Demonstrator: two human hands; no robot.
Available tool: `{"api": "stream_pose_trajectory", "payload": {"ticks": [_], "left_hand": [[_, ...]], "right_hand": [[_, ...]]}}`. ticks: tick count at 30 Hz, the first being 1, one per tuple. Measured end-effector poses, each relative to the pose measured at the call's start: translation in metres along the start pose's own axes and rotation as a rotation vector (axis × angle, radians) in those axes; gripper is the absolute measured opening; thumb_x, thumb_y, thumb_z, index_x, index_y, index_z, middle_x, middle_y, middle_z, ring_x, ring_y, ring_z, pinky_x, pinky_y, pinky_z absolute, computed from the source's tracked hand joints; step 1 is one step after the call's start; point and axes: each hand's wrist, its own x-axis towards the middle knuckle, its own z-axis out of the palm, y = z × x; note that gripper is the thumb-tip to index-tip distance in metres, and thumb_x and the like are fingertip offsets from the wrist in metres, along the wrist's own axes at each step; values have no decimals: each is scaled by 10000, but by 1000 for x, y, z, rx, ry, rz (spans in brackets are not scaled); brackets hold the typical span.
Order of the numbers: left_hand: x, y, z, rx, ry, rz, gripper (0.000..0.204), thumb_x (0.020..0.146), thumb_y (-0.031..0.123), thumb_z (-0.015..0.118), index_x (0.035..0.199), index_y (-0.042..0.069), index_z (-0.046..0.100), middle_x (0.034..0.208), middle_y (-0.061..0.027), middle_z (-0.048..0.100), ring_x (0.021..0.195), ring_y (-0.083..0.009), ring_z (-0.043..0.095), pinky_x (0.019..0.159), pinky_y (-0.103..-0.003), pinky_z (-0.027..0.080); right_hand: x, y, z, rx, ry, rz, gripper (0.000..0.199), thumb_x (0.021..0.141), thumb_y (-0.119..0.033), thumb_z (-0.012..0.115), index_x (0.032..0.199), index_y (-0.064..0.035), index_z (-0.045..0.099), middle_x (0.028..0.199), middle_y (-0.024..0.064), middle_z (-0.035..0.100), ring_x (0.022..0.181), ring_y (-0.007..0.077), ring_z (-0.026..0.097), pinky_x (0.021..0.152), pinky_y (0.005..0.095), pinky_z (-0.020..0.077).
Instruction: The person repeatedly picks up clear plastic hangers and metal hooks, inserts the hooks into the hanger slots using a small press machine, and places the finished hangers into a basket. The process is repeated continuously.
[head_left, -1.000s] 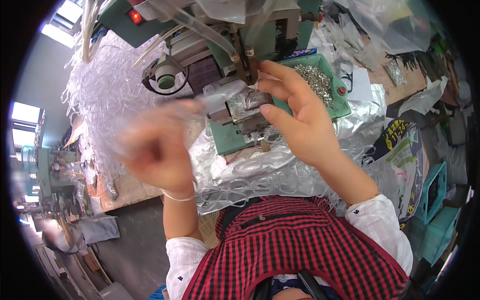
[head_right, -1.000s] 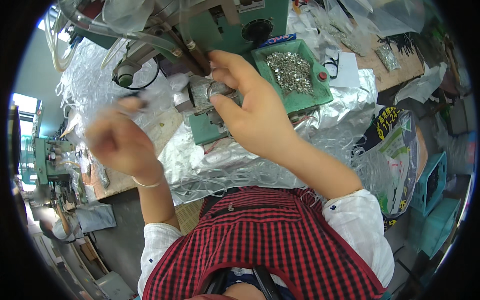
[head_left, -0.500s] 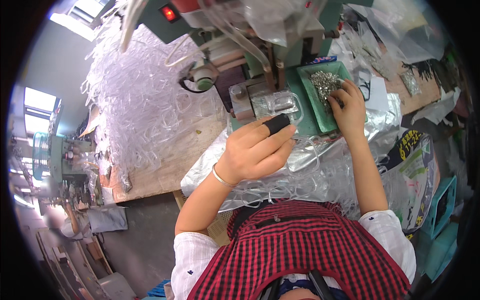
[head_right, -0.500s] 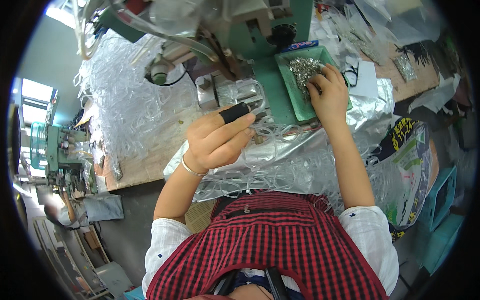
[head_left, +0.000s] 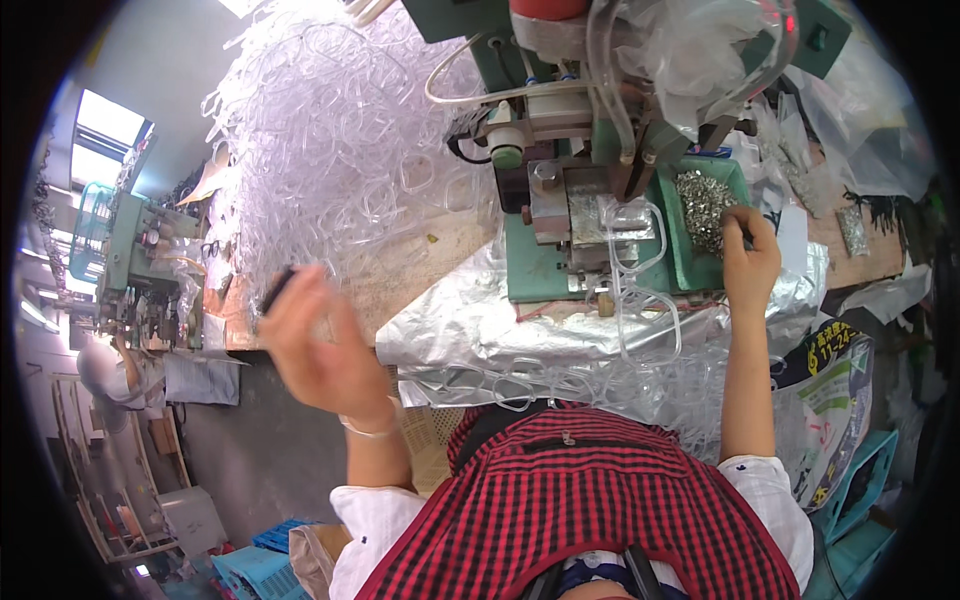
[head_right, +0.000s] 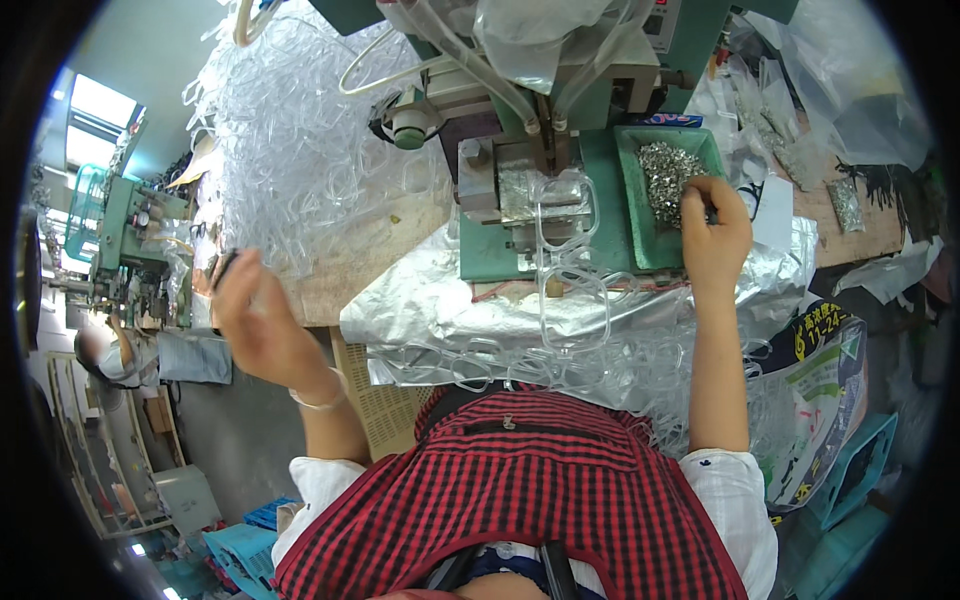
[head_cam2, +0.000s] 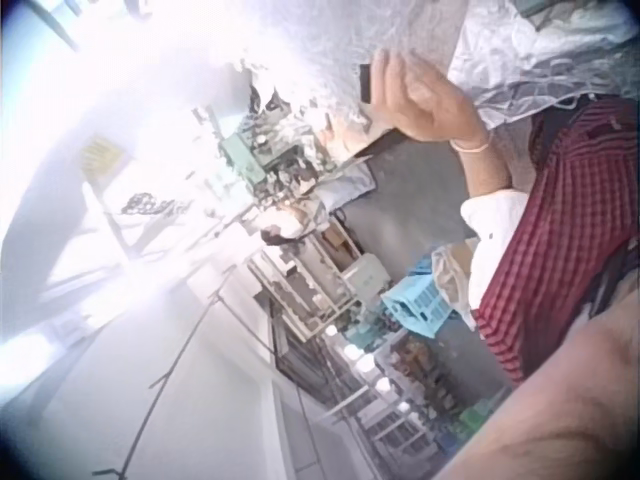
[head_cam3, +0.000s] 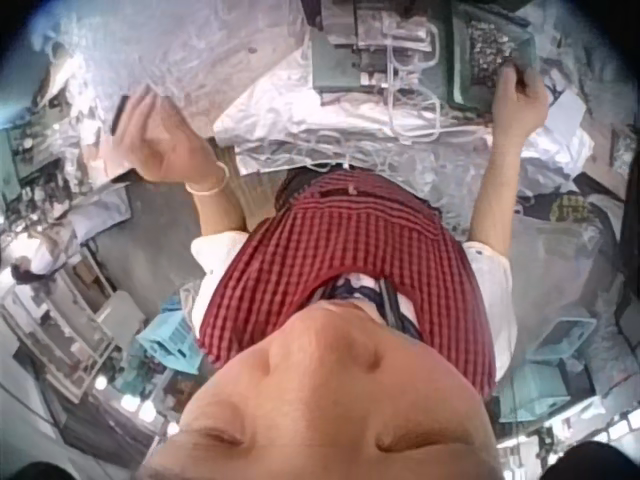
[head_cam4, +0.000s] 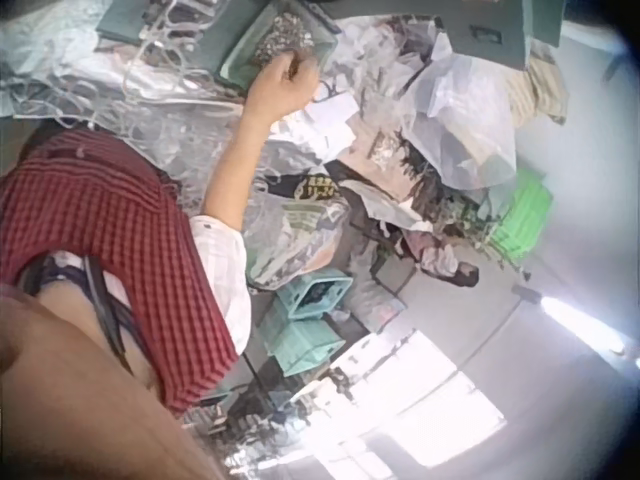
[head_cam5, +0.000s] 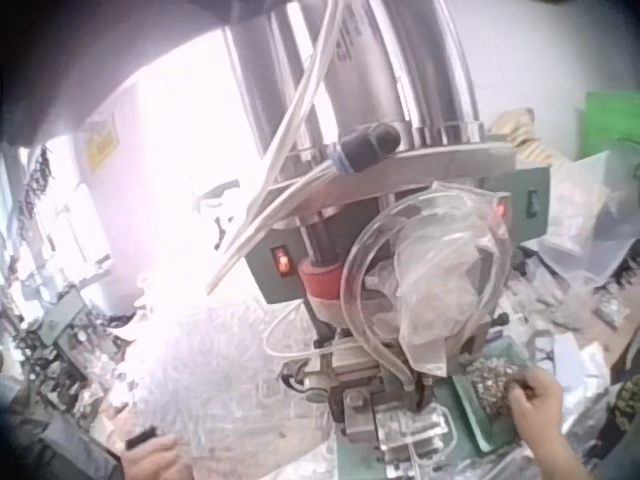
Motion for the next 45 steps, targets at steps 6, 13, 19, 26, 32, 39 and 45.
{"api": "stream_pose_trajectory", "payload": {"ticks": [6, 13, 19, 26, 32, 39, 45], "left_hand": [[9, -91, 16, 642, -580, -18, 337, 777, 155, 826, 1076, 68, 696, 1263, -160, 662, 1124, -369, 596, 1028, -488, 457], [-51, -158, 50, 622, -578, 81, 322, 762, 146, 819, 1039, 66, 676, 1446, -141, 558, 1224, -403, 516, 1067, -504, 398], [-34, -111, 49, 404, -442, 94, 148, 878, 122, 741, 985, 28, 700, 1309, -122, 644, 1102, -349, 566, 951, -438, 450], [-30, -86, 65, -55, -440, -580, 185, 1025, 175, 619, 977, 40, 736, 808, -30, 682, 604, -150, 549, 553, -333, 429], [-60, -63, 74, -739, -336, -953, 167, 1071, 177, 537, 1168, 41, 532, 985, -187, 740, 798, -256, 740, 639, -321, 599], [45, 50, 91, -958, -291, -184, 214, 1082, 154, 487, 1209, -16, 512, 1020, -277, 718, 823, -331, 741, 718, -385, 628], [52, 74, 92, -925, -393, -209, 211, 1054, 119, 454, 1144, -61, 515, 865, -203, 693, 662, -232, 691, 674, -335, 588]], "right_hand": [[13, -24, 27, 111, -12, -78, 111, 866, -51, 677, 963, -6, 710, 877, 92, 712, 825, 205, 673, 797, 316, 513], [-11, 20, -8, -249, 161, -194, 138, 848, -15, 722, 977, -47, 758, 934, 102, 732, 896, 274, 682, 842, 373, 525], [-26, -1, -29, -158, 87, -178, 148, 819, -16, 750, 963, -40, 775, 940, 92, 741, 901, 233, 691, 843, 349, 526], [24, -106, 23, 389, -302, -84, 147, 819, -17, 710, 962, -2, 738, 932, 85, 741, 909, 173, 691, 845, 303, 519], [6, -106, 47, 618, -298, 83, 354, 815, -42, 722, 1154, 5, 634, 944, 55, 725, 900, 106, 658, 836, 269, 505], [12, -119, 46, 873, -416, 230, 489, 811, -50, 734, 1270, 4, 575, 952, 60, 718, 926, 112, 650, 850, 274, 501], [-1, -128, 23, 744, -413, 107, 435, 832, -77, 702, 1254, -20, 617, 1106, 136, 730, 1130, 204, 659, 974, 367, 494]]}}
